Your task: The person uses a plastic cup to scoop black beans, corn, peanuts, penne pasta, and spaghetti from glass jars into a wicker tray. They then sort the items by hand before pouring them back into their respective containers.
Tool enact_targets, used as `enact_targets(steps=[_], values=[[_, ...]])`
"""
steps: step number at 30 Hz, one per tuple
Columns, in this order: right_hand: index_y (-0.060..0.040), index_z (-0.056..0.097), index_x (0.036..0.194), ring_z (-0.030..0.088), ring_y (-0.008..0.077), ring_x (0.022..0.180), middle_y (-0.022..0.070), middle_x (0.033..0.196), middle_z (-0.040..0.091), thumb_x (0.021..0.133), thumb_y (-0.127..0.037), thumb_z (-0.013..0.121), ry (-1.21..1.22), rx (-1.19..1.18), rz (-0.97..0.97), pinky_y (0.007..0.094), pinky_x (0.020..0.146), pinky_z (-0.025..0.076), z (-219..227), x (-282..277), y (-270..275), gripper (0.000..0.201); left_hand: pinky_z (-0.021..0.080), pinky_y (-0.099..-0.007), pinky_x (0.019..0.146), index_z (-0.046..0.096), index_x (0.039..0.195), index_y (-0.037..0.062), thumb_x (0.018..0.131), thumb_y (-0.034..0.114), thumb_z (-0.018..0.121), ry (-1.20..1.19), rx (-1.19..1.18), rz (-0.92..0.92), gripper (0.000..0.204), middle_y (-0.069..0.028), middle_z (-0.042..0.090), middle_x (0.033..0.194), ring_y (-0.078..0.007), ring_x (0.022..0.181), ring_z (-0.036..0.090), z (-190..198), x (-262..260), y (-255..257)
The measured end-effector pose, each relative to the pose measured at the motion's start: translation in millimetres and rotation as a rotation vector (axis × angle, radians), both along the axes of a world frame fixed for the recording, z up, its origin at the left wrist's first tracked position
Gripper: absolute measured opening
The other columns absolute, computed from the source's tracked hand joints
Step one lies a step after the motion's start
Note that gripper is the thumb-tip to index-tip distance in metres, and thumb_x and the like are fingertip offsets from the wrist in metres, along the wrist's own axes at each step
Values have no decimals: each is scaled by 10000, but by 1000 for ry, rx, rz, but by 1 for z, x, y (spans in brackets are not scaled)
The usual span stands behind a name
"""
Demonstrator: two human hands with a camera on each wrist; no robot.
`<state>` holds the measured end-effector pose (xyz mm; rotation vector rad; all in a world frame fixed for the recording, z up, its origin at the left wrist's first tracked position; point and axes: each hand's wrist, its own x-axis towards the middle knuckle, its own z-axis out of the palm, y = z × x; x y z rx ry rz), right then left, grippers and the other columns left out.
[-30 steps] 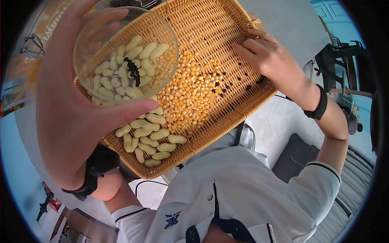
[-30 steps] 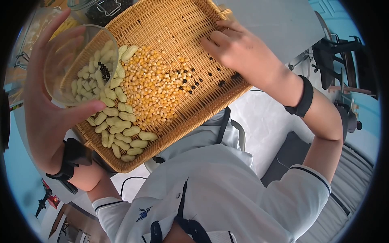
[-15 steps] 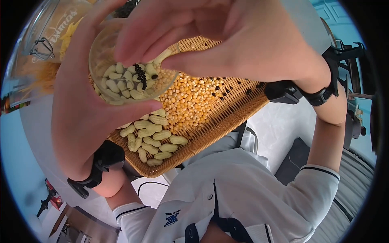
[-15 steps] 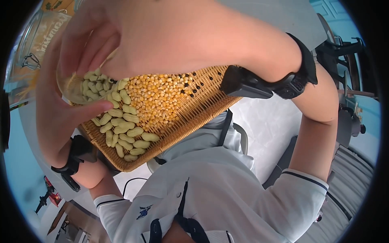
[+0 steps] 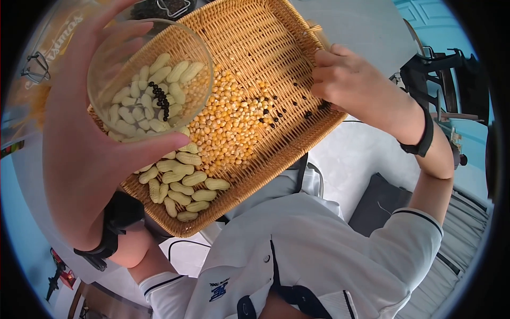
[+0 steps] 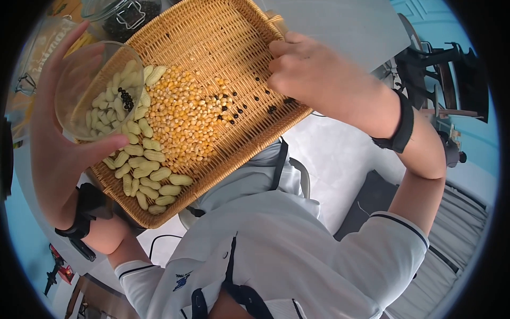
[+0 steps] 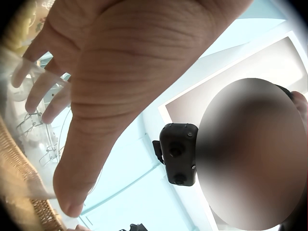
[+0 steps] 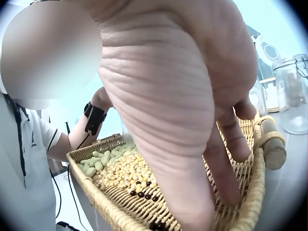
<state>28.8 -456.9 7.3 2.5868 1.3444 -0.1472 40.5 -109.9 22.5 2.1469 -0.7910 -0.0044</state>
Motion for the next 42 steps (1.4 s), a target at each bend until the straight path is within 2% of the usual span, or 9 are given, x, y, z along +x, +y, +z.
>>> enact_targets(steps=[10, 16, 19, 22, 27, 31, 34, 37, 42], values=[[-123, 602, 591, 600, 177, 808, 6, 668, 599, 697, -83, 698, -58, -87, 107, 288, 846, 441, -24, 5, -6, 149, 467, -417, 1125, 384, 1563, 85, 645, 235, 916, 92, -23, 73, 1070, -157, 586, 1403, -288, 1312, 584, 4, -7, -7], [-106, 614, 642, 608, 194, 774, 30, 654, 597, 730, -94, 704, 23, -58, 139, 313, 866, 454, -25, 10, -12, 126, 463, -434, 1129, 426, 1535, 57, 643, 266, 888, -99, 192, 9, 1026, -147, 575, 1424, -305, 1322, 574, 4, 3, 2], [-84, 635, 784, 634, 240, 882, 58, 815, 667, 737, -79, 757, 99, -133, 149, 353, 884, 485, -20, 11, -12, 131, 460, -438, 1130, 454, 1514, 37, 645, 280, 871, 21, 250, 125, 994, -136, 554, 1455, -312, 1342, 555, -5, -5, 18], [-66, 626, 675, 595, 224, 808, 43, 734, 611, 670, -69, 736, 5, -84, 204, 347, 863, 470, -18, 6, -10, 110, 457, -446, 1132, 462, 1505, 25, 652, 278, 866, 80, 196, 103, 978, -131, 543, 1471, -318, 1355, 542, -4, -1, 9], [-7, 717, 820, 690, 263, 810, 118, 896, 699, 745, -10, 729, 447, 191, -4, 316, 750, 544, 18, 44, 10, 76, 441, -462, 1141, 397, 1546, 33, 660, 276, 891, 63, 163, 72, 1044, -151, 533, 1469, -321, 1363, 534, -5, -2, 7], [-15, 710, 773, 639, 270, 768, 117, 842, 671, 772, -41, 690, 237, 818, 202, 318, 686, 528, 26, 52, 49, 33, 433, -460, 1143, 326, 1582, 44, 658, 282, 921, 111, 15, 22, 1125, -177, 532, 1457, -321, 1355, 543, -1, -1, -12], [-45, 711, 798, 610, 234, 877, 86, 909, 661, 857, -113, 635, -311, 625, 473, 349, 692, 505, 14, 62, 78, 118, 439, -450, 1132, 315, 1588, 47, 658, 266, 930, 69, 40, 58, 1136, -179, 548, 1438, -321, 1336, 560, 4, -6, -14], [-89, 738, 853, 603, 191, 1011, 59, 1048, 679, 936, -180, 571, -502, 186, 347, 328, 763, 498, 26, 48, 82, 207, 450, -431, 1118, 324, 1584, 53, 654, 240, 939, 75, 25, 33, 1130, -172, 558, 1429, -314, 1307, 583, 4, -5, -9], [-30, 741, 893, 656, 223, 856, 67, 938, 724, 853, -146, 685, 20, 848, 253, 293, 704, 514, 13, 60, 81, 135, 452, -434, 1124, 329, 1584, 65, 648, 242, 941, 85, -51, 8, 1133, -169, 549, 1439, -315, 1307, 580, 3, -6, -12]])
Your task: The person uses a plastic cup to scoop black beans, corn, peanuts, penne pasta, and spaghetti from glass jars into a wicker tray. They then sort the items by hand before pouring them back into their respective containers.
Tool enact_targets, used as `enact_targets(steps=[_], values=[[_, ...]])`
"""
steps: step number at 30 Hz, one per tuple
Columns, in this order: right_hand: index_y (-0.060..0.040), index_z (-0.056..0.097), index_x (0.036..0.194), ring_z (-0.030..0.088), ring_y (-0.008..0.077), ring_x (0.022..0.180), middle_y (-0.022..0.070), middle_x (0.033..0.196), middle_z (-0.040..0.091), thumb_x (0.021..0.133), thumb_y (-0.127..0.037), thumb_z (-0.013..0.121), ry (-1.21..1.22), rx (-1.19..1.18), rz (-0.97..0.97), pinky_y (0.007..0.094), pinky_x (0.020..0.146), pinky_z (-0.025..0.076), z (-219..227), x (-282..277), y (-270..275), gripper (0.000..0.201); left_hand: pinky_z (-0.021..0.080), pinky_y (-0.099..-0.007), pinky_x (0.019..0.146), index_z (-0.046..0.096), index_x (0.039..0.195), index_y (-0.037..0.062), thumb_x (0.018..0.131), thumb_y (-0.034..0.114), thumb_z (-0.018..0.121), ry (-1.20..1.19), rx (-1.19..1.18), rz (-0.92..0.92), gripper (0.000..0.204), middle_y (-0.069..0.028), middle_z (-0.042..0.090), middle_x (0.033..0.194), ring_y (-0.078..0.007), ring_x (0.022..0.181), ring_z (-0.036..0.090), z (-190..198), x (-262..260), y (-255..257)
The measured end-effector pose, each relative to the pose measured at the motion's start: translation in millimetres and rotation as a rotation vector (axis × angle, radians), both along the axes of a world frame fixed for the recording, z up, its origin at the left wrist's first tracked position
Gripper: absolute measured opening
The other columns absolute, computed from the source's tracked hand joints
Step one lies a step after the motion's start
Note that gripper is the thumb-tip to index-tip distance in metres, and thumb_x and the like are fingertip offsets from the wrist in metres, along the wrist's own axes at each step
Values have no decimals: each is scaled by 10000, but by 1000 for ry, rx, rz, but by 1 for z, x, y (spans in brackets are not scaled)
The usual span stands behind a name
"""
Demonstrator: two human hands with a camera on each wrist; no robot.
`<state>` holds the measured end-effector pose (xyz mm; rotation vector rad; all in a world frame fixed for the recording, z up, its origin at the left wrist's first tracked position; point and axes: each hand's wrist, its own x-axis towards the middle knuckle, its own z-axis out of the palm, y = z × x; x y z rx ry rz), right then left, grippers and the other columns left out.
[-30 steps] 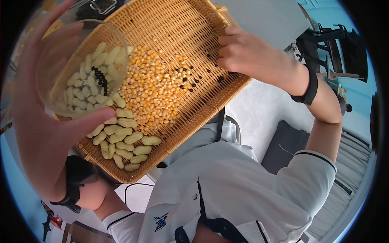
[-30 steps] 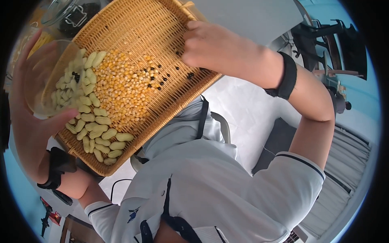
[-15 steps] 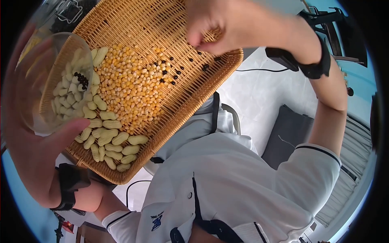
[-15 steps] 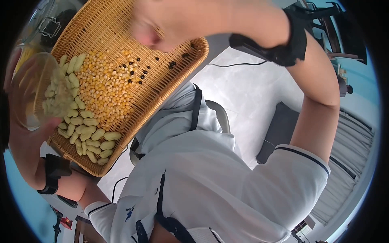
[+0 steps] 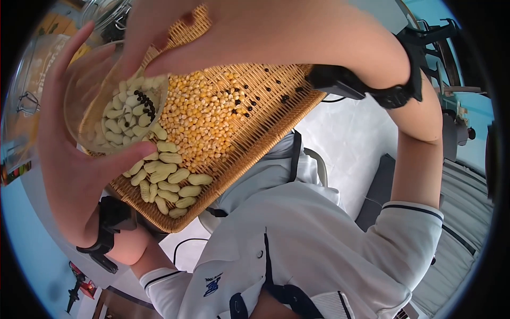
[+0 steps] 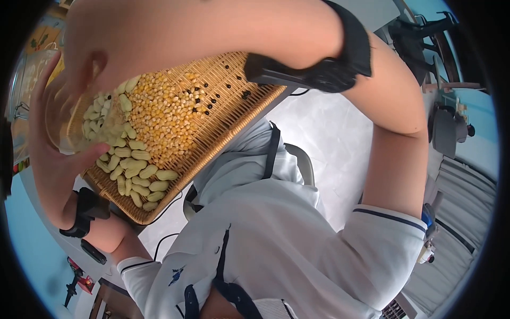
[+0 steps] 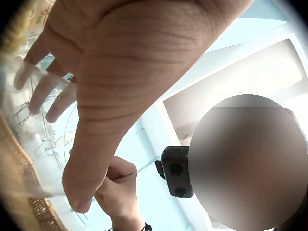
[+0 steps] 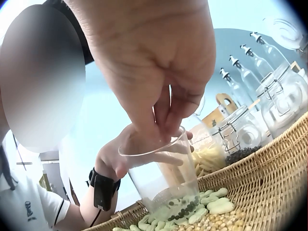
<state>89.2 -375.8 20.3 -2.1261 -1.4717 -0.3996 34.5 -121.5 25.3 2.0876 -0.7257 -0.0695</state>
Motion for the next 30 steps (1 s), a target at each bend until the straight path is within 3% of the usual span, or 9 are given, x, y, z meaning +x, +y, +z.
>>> enact_targets(steps=[2, 4, 5, 7, 13, 15, 21, 24, 30], values=[[-4, 736, 909, 671, 213, 764, 68, 879, 727, 804, -105, 736, 152, 134, 34, 286, 658, 525, 7, -8, -22, 145, 450, -437, 1129, 335, 1583, 70, 646, 240, 937, 15, -32, 11, 1126, -167, 547, 1442, -318, 1318, 571, -1, -2, -1], [12, 694, 856, 671, 250, 804, 84, 834, 680, 756, -94, 800, 360, -27, -124, 349, 712, 534, 10, -28, -46, 180, 449, -440, 1133, 342, 1580, 75, 643, 245, 936, 2, -21, 22, 1123, -166, 543, 1446, -320, 1327, 563, -2, -1, 1], [15, 656, 796, 665, 297, 892, 100, 819, 633, 734, -109, 838, 493, -229, -302, 415, 791, 537, 3, -42, -53, 229, 448, -440, 1134, 346, 1579, 77, 640, 251, 938, -20, 6, 27, 1124, -166, 540, 1449, -320, 1329, 560, -1, -1, 3], [17, 648, 870, 670, 311, 942, 106, 900, 633, 723, -100, 855, 416, -285, -187, 429, 801, 535, -24, -51, -82, 279, 445, -442, 1138, 364, 1571, 76, 649, 250, 920, -40, 40, 20, 1090, -165, 532, 1458, -319, 1338, 551, -1, 0, 5], [-15, 587, 1029, 643, 327, 1010, 82, 1113, 616, 727, -45, 839, 466, -480, -238, 435, 832, 534, -45, -67, -85, 394, 436, -445, 1146, 407, 1545, 63, 641, 212, 846, -46, 129, 27, 1016, -152, 519, 1476, -317, 1355, 532, 1, -1, 9], [-37, 570, 1037, 612, 329, 1092, 96, 1114, 640, 758, -25, 815, 562, -568, -274, 400, 865, 550, -43, -62, -77, 372, 433, -446, 1149, 421, 1536, 58, 638, 199, 822, -37, 172, 32, 993, -148, 515, 1482, -316, 1361, 526, 2, -2, 8], [-10, 584, 936, 651, 329, 942, 99, 993, 633, 804, 73, 724, 580, -394, -187, 410, 767, 558, -67, -62, -95, 209, 424, -449, 1158, 463, 1510, 45, 630, 161, 748, 21, 306, 31, 932, -135, 503, 1500, -313, 1378, 508, 7, -5, 5], [29, 589, 850, 656, 338, 857, 127, 914, 626, 810, 79, 686, 687, -531, -264, 409, 732, 553, -51, -67, -83, 117, 419, -450, 1163, 485, 1495, 37, 613, 137, 710, 62, 290, 101, 915, -125, 492, 1514, -310, 1384, 500, 2, -10, 3], [50, 595, 791, 645, 360, 823, 139, 857, 629, 782, 56, 672, 584, -475, -126, 411, 706, 537, -58, -66, -83, 78, 414, -445, 1174, 494, 1487, 28, 587, 103, 714, 124, 222, 249, 930, -114, 493, 1520, -294, 1375, 510, -5, -15, 1]])
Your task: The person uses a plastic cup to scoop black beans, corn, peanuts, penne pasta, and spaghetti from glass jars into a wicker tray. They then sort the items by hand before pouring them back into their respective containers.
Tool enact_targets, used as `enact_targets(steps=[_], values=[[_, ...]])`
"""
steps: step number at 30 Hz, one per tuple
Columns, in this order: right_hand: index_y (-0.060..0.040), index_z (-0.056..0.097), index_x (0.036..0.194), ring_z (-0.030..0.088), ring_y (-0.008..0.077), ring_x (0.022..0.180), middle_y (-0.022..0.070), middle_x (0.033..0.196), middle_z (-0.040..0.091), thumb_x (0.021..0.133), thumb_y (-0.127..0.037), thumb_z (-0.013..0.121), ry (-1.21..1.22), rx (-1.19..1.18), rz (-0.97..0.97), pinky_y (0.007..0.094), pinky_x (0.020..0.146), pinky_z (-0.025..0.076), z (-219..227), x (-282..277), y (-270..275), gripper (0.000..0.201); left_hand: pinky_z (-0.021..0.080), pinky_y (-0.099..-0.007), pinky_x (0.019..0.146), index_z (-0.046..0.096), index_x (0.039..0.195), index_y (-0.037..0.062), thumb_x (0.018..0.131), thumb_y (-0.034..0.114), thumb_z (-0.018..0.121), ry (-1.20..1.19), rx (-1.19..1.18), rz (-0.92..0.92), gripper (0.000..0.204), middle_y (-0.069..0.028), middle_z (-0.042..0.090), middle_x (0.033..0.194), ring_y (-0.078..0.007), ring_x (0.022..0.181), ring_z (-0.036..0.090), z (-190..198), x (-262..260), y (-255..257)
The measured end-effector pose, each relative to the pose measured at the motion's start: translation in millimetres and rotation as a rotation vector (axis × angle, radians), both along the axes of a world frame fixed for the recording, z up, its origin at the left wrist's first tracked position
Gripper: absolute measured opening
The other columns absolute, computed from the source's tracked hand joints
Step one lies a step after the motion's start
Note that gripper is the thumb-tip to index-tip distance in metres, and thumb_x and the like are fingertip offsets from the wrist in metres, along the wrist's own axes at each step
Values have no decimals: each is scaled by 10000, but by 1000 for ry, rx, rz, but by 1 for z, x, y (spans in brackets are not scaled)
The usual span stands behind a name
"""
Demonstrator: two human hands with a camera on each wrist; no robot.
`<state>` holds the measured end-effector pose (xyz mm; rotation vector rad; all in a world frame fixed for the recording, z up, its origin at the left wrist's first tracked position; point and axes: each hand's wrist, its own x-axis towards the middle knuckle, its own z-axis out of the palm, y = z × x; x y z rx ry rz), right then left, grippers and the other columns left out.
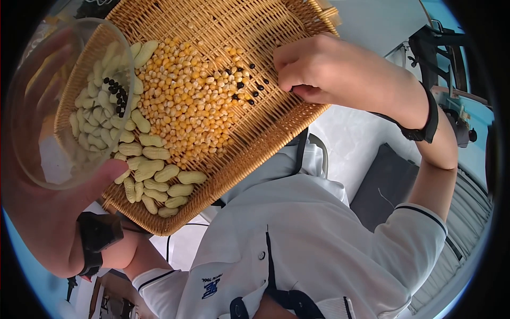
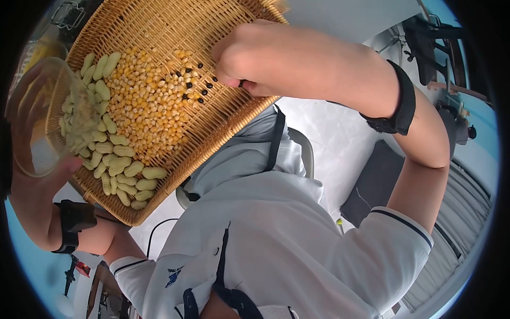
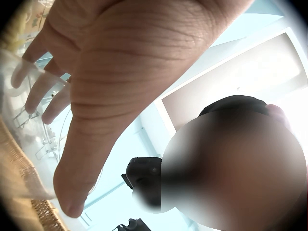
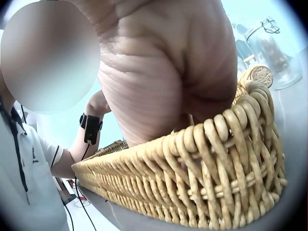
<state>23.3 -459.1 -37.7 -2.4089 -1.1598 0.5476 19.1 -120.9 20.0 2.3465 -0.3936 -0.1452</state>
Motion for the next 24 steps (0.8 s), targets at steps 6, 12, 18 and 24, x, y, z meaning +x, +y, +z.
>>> enact_targets(steps=[6, 12, 18, 24], values=[[50, 604, 796, 666, 364, 849, 136, 884, 639, 772, 47, 689, 18, -84, -35, 436, 760, 556, 6, 5, 7, 88, 430, -426, 1160, 457, 1515, 40, 611, 129, 831, -80, 13, -159, 982, -125, 548, 1460, -277, 1346, 542, 7, 10, 2], [34, 639, 896, 703, 349, 899, 129, 866, 666, 751, 33, 727, -377, -191, -97, 452, 746, 583, -3, -3, 11, 169, 445, -411, 1144, 435, 1530, 49, 613, 161, 886, -108, -177, -205, 1028, -128, 569, 1433, -268, 1325, 560, 3, 13, 2], [11, 702, 904, 724, 231, 796, 113, 829, 708, 783, 14, 745, 69, -34, -285, 311, 707, 593, 31, 26, 9, 128, 461, -392, 1124, 410, 1546, 60, 611, 197, 941, -157, -226, -272, 1084, -131, 591, 1401, -257, 1299, 580, 5, 14, -2], [15, 721, 906, 691, 120, 745, 58, 864, 720, 757, 13, 770, 195, 528, -122, 258, 649, 556, 90, 47, 61, 157, 468, -370, 1090, 412, 1541, 67, 585, 220, 962, -296, -99, -286, 1114, -118, 600, 1383, -235, 1279, 586, 10, 15, 0]])
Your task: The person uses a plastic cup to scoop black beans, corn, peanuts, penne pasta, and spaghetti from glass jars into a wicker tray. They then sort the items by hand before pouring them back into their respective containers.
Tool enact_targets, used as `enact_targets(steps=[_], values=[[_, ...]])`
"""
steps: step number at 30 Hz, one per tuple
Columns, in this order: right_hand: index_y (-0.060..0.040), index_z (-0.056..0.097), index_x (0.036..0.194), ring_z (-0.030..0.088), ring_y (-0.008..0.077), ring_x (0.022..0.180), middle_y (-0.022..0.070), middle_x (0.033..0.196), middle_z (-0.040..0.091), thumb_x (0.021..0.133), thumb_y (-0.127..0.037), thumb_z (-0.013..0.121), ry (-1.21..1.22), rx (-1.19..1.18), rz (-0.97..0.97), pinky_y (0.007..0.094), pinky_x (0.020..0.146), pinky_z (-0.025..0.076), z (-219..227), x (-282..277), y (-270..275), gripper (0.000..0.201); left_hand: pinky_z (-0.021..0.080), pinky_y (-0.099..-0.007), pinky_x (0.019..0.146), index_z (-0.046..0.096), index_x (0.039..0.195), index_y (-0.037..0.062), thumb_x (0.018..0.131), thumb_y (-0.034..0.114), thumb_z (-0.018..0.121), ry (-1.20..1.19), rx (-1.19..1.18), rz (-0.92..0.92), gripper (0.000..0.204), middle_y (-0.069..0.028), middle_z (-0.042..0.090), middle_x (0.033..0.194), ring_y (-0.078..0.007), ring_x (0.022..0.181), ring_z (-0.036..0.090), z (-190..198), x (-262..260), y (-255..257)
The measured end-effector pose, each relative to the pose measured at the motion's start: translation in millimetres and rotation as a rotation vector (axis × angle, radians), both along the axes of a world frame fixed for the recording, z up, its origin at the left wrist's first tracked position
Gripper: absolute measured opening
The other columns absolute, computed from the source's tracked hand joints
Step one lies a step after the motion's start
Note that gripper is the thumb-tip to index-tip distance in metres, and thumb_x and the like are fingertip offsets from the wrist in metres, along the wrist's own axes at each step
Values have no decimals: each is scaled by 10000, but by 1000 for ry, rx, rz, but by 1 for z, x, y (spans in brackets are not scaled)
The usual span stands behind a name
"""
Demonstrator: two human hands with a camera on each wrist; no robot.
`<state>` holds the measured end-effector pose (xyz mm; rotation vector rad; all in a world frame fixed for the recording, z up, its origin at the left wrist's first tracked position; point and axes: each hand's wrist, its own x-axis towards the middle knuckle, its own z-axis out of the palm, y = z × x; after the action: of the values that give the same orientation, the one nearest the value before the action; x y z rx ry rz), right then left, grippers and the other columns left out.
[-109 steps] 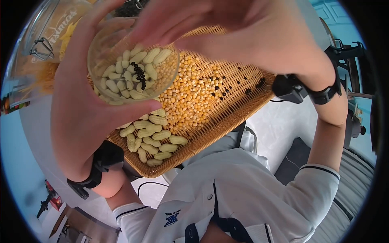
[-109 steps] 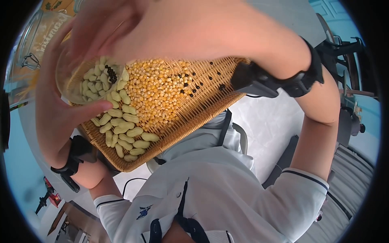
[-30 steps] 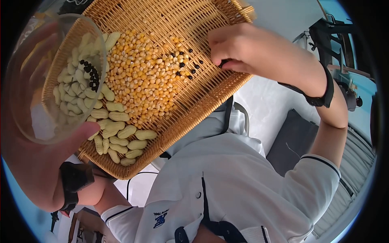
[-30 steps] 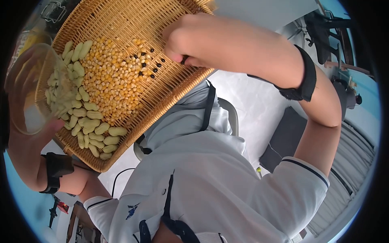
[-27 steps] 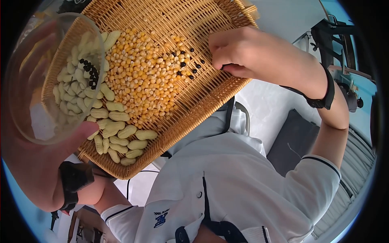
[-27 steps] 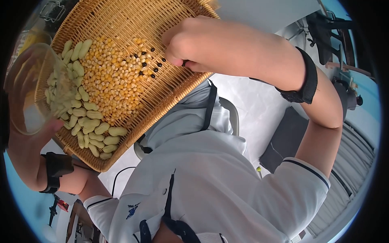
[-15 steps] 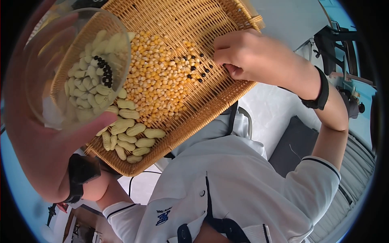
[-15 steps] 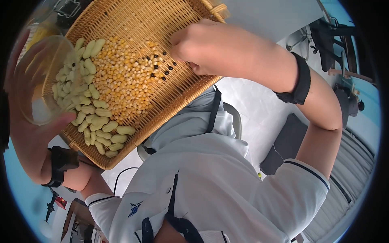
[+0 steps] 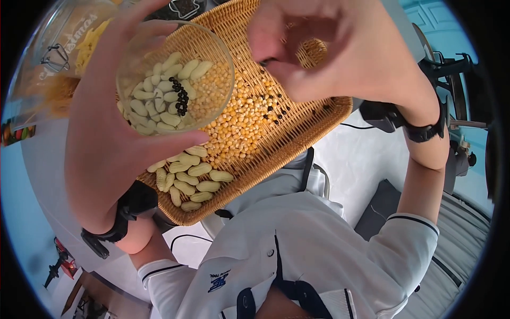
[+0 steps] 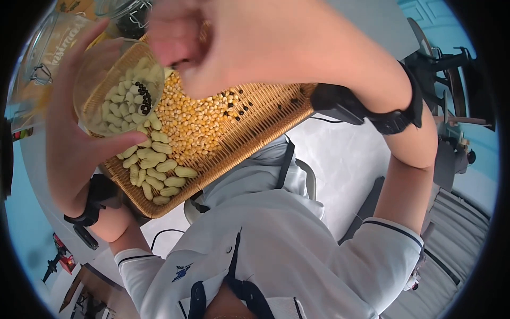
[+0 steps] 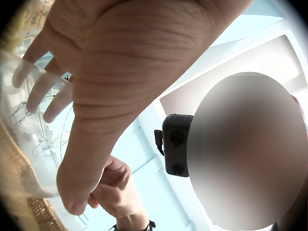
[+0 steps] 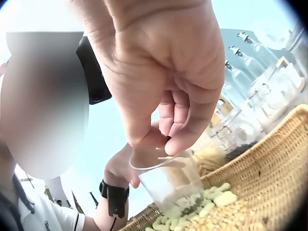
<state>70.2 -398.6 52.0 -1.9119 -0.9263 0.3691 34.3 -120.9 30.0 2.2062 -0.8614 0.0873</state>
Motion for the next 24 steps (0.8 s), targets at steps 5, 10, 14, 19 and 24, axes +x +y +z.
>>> enact_targets(steps=[5, 10, 14, 19, 24], values=[[31, 732, 933, 711, 121, 803, 84, 896, 741, 777, 18, 761, -311, 42, -40, 242, 711, 591, 18, -4, 37, 159, 433, -365, 1110, 430, 1521, 67, 568, 228, 971, 102, -12, 135, 1107, -96, 584, 1407, -230, 1295, 564, -1, -8, 2], [14, 754, 969, 723, 160, 832, 97, 922, 755, 830, 17, 751, -186, 261, 79, 273, 744, 592, -8, 13, 35, 139, 414, -364, 1120, 438, 1513, 74, 556, 207, 965, 115, -101, 85, 1100, -87, 588, 1400, -222, 1293, 560, 0, -4, -3], [-6, 737, 1022, 711, 180, 907, 93, 993, 736, 822, 33, 766, -237, 167, 154, 301, 801, 577, -1, 18, 23, 207, 420, -369, 1114, 447, 1512, 104, 550, 191, 955, 106, -100, 68, 1091, -100, 603, 1368, -236, 1284, 569, 2, -6, -4], [10, 754, 974, 700, 124, 847, 48, 946, 743, 871, 43, 751, -168, -18, -224, 256, 767, 572, -19, 15, 11, 108, 428, -392, 1110, 450, 1517, 151, 563, 200, 943, 126, -131, 105, 1075, -114, 611, 1352, -260, 1284, 576, 3, -8, 3], [13, 743, 1018, 719, 181, 811, 101, 906, 745, 855, -15, 775, -314, -449, -214, 297, 752, 580, -81, 33, -1, 169, 438, -414, 1092, 441, 1523, 161, 577, 223, 932, 51, -138, 153, 1068, -124, 614, 1346, -291, 1299, 574, -6, -3, 12]])
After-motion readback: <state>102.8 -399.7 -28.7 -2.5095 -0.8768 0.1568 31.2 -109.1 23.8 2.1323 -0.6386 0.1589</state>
